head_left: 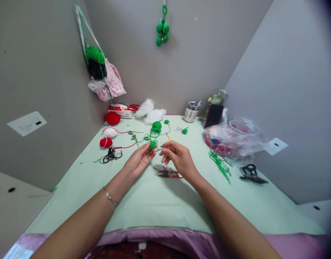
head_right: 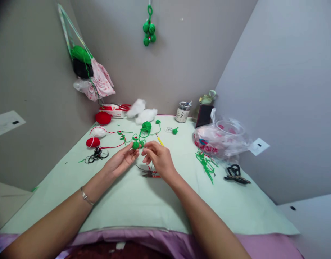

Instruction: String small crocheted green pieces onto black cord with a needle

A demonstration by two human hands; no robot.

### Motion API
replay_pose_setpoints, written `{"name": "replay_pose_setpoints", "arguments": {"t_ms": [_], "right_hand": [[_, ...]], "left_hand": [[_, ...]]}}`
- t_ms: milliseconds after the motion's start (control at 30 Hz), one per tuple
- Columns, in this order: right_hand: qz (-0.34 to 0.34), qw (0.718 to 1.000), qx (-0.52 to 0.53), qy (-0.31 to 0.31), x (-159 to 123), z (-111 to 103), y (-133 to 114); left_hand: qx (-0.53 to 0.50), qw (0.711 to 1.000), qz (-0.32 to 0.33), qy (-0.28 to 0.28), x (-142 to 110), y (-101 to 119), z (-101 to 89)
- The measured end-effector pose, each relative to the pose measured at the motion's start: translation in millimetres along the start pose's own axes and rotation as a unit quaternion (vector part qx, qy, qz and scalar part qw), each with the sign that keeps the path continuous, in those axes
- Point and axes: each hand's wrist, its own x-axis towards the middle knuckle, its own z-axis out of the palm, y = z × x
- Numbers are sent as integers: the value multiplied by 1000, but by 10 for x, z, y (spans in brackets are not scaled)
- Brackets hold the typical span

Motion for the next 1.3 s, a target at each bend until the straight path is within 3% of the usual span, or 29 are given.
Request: {"name": "replay_pose_setpoints", "arguments": {"t_ms": [300, 600, 867, 1067, 1300], "right_hand": [[-13, 986, -162, 33, -59, 53, 4], [5, 979, -202, 8, -72, 59, -70], [60, 992, -115, 2, -30, 115, 4], [100, 995, -5, -14, 25, 80, 7], [107, 993, 53, -7, 38, 23, -11]], "left_hand": [[13, 1000, 13, -11, -22, -21, -12], [62, 997, 36, -8, -65, -30, 22], [103, 993, 45, -18, -109, -94, 54], [71, 994, 77, -10, -58, 71, 22], [65, 993, 103, -3, -42, 175, 29]]}}
